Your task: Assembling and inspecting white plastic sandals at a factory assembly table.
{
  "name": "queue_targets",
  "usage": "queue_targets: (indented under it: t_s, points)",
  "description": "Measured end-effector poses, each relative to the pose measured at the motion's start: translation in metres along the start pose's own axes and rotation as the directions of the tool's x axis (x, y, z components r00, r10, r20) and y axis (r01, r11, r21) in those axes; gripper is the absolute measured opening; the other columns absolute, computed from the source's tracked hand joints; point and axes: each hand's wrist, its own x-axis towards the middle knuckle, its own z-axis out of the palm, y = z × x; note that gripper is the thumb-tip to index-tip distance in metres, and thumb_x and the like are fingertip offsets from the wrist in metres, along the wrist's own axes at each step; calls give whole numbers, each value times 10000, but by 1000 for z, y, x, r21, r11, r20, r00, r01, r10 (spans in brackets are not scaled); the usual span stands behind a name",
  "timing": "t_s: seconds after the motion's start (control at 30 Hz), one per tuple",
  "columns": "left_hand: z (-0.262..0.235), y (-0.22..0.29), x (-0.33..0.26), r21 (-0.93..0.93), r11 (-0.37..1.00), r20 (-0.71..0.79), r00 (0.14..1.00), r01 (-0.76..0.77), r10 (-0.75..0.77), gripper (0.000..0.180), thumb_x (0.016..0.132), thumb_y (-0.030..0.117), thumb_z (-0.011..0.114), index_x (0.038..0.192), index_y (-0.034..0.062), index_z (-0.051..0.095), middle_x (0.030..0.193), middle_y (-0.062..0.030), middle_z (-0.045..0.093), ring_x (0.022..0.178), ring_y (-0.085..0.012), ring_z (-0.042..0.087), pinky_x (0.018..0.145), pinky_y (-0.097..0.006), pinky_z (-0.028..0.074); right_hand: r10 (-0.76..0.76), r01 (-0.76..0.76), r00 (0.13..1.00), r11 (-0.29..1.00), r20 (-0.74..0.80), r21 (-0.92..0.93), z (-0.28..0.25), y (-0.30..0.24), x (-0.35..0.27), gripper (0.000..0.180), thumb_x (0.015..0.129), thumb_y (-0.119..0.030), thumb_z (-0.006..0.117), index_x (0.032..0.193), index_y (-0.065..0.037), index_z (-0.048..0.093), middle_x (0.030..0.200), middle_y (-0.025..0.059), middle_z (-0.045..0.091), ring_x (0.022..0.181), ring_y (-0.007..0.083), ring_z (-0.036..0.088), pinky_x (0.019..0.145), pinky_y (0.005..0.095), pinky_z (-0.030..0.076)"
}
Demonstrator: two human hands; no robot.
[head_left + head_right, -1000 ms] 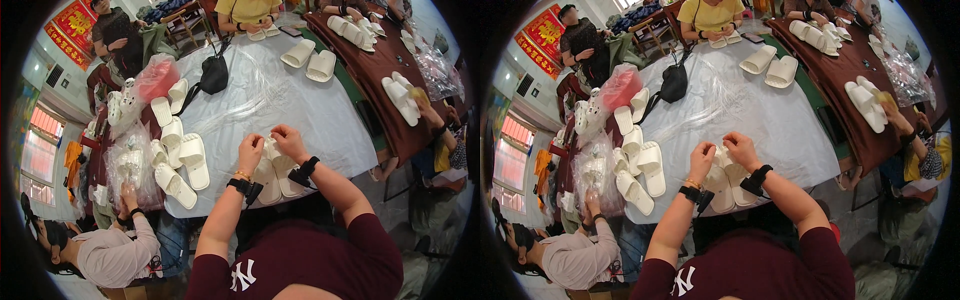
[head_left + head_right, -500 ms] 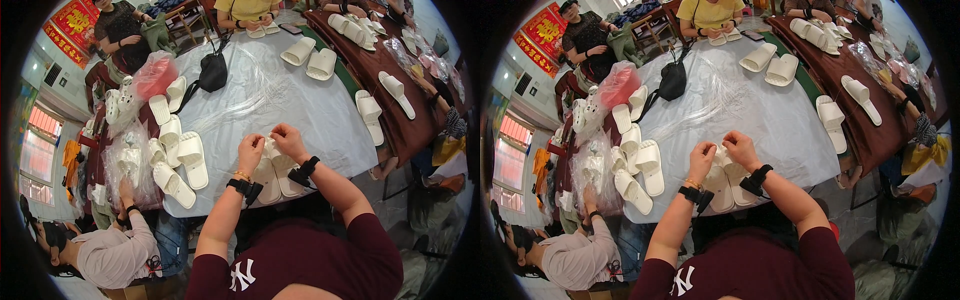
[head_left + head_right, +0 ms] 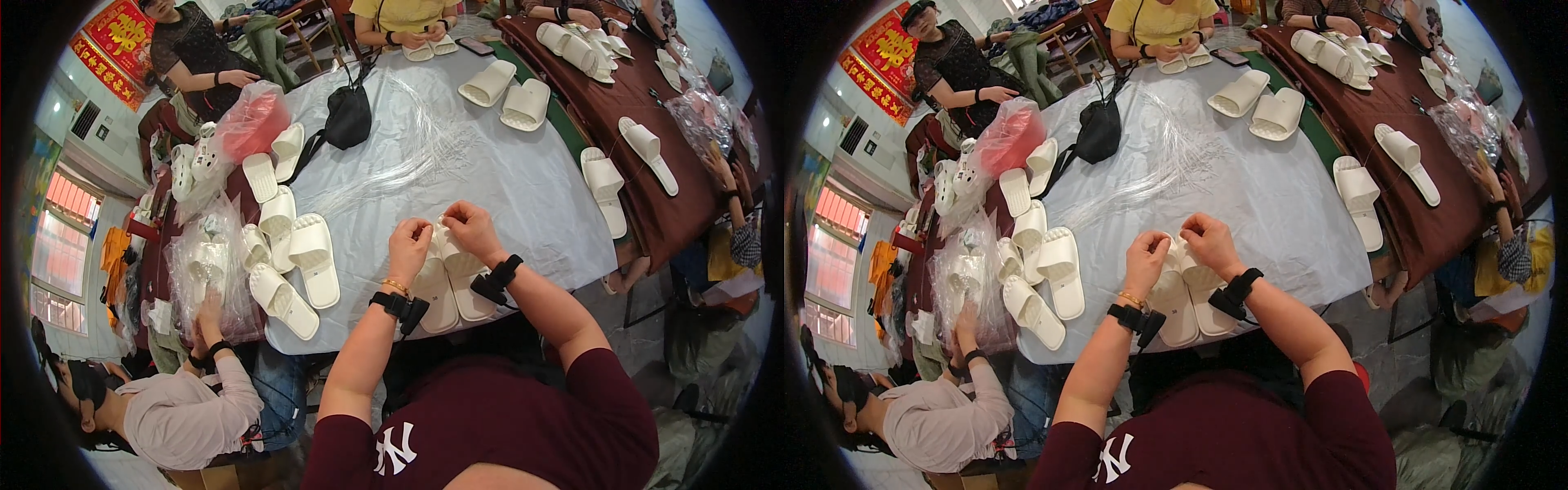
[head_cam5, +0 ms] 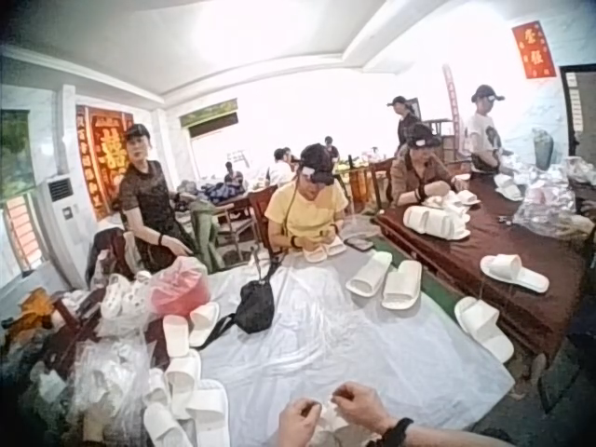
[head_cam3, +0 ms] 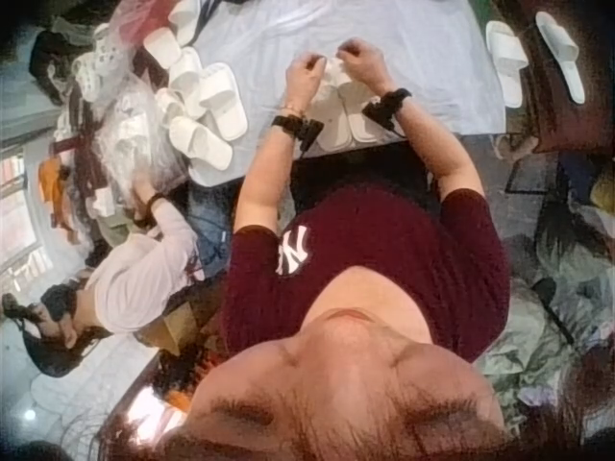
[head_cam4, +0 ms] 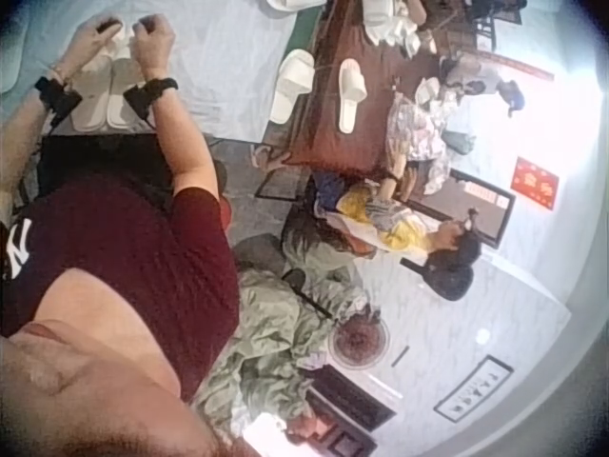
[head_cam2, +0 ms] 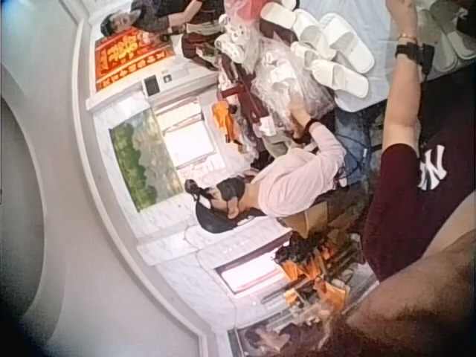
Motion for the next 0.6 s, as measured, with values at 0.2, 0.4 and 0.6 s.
queue_targets:
  t_s: [0.2,0.4,0.6]
  points:
    - [-2,3,0,33,998,36,998,47,-48,120,846,117,649,902,14,670,820,-43,615,700,-104,566,661,-245,473,-36,36,999,998,6,-50,0,-6,-2,122,788,-95,674,866,-3,655,760,107,682,671,167,645,629,287,506]
    - [0,2,0,-14,1000,-8,1000,27,-27,110,817,114,649,850,9,651,769,-91,593,644,-171,575,609,-288,473,-77,78,997,996,22,-52,-1,-3,-4,118,801,-100,648,871,-6,658,763,113,679,663,173,642,621,290,502]
    - [-2,0,-2,-24,999,23,999,34,-33,91,812,95,631,835,7,641,775,-82,596,641,-152,569,601,-281,470,-69,76,994,994,87,-79,1,-6,-5,115,802,-97,633,873,-10,661,753,103,672,656,168,624,620,289,495]
